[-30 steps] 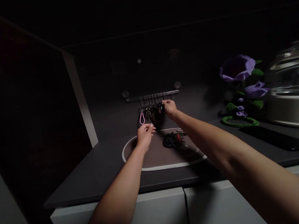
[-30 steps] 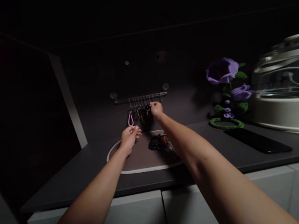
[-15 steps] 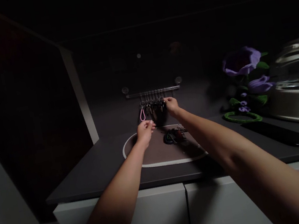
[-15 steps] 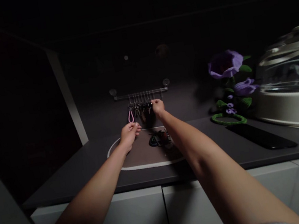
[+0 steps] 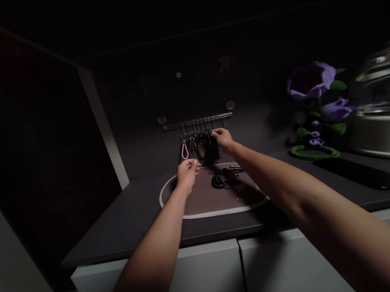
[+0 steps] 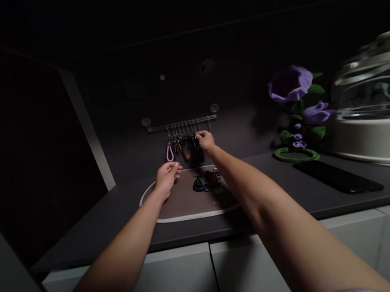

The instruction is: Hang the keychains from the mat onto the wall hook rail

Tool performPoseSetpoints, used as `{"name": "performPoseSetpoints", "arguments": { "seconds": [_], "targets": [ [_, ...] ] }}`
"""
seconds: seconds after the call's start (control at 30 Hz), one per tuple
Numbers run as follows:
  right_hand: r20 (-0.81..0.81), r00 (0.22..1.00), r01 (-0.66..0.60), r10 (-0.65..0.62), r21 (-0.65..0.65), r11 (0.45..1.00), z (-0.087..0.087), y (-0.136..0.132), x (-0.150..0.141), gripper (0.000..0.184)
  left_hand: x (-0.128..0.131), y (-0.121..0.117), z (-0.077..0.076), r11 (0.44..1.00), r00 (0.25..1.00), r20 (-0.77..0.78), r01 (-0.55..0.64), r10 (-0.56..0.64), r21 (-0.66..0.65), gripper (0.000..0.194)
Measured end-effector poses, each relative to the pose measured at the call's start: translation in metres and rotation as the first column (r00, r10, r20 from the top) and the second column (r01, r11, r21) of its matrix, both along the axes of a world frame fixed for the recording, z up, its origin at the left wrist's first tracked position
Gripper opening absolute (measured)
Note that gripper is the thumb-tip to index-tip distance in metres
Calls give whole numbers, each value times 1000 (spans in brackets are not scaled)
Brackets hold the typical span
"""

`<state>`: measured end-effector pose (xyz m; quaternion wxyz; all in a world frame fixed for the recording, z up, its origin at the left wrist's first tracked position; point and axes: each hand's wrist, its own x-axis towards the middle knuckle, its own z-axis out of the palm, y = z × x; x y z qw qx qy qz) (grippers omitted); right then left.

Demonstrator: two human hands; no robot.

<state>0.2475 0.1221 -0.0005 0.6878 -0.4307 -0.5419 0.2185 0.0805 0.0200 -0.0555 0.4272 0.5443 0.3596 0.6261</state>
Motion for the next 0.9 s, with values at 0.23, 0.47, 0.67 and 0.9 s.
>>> {"name": "performPoseSetpoints", "arguments": {
  "seconds": [0.23, 0.47, 0.67, 0.9],
  "targets": [
    [11, 999, -43, 44, -70, 997, 0, -8, 3, 19, -1, 0, -2, 1000, 1000, -18, 2, -2, 15, 11],
    [60, 998, 4, 4, -138, 990, 4, -24, 6, 23, -2, 2, -2, 1000, 999, -27, -21, 21, 1, 13],
    [27, 996, -75, 80, -155, 985, 13, -48, 6, 21, 2, -3, 11, 999, 996, -79, -49, 48, -9, 8],
    [-62, 981, -191, 186, -104, 976, 13, -85, 4, 22, 15, -3, 29, 1000, 991, -127, -26, 28, 12, 5]
  ]
}}
